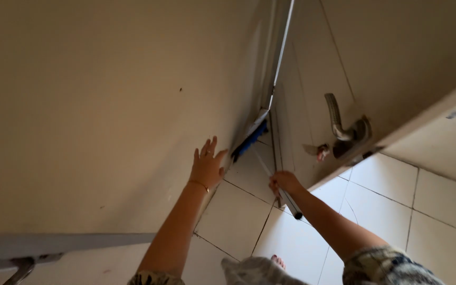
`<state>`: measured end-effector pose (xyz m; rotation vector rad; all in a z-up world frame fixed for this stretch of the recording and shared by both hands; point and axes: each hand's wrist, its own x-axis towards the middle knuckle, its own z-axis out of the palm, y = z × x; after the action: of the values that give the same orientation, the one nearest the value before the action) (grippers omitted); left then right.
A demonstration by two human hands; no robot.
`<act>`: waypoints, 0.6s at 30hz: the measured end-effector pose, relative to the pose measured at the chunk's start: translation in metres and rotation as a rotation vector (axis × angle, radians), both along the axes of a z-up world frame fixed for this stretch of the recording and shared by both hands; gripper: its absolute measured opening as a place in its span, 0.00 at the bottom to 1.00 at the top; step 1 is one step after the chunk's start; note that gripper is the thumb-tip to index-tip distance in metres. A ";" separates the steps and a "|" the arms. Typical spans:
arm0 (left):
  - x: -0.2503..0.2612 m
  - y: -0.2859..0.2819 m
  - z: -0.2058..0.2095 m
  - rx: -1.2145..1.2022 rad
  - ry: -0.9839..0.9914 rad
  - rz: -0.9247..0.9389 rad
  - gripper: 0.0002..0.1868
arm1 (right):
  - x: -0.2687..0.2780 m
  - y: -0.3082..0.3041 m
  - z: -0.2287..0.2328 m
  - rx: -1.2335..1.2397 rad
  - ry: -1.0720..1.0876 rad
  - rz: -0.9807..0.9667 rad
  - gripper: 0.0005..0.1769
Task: The recorder uses a broom with a squeegee-like head to sweep dirt and debris across a tiled hallway floor.
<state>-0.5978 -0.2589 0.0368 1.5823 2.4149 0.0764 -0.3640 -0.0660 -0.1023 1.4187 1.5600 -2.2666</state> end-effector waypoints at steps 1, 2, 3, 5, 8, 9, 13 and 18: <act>0.000 0.006 -0.006 -0.004 -0.002 0.011 0.33 | -0.016 0.014 0.003 -0.004 -0.002 0.011 0.12; -0.001 0.010 -0.013 0.015 0.000 0.015 0.33 | -0.032 0.026 0.005 0.071 0.061 -0.021 0.13; -0.001 0.014 -0.020 0.033 0.003 0.019 0.34 | -0.048 0.037 0.006 0.145 0.125 -0.052 0.14; -0.001 0.024 -0.027 0.041 -0.001 0.032 0.33 | -0.064 0.056 -0.009 0.086 0.082 -0.062 0.11; 0.005 0.033 -0.034 0.056 -0.027 0.056 0.31 | -0.079 0.090 -0.090 0.142 -0.238 0.134 0.13; 0.008 0.036 -0.036 0.065 -0.054 0.070 0.30 | -0.082 0.101 -0.127 0.254 -0.514 0.347 0.19; 0.018 0.038 -0.044 0.068 -0.086 0.077 0.30 | -0.077 0.063 -0.079 0.483 -0.602 0.220 0.19; 0.015 0.040 -0.059 0.064 -0.116 0.085 0.30 | -0.103 0.038 -0.031 0.514 -0.432 0.072 0.29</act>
<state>-0.5830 -0.2187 -0.0224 1.4585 2.4108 0.2560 -0.4669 -0.0280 -0.1334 1.7640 2.0578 -1.4281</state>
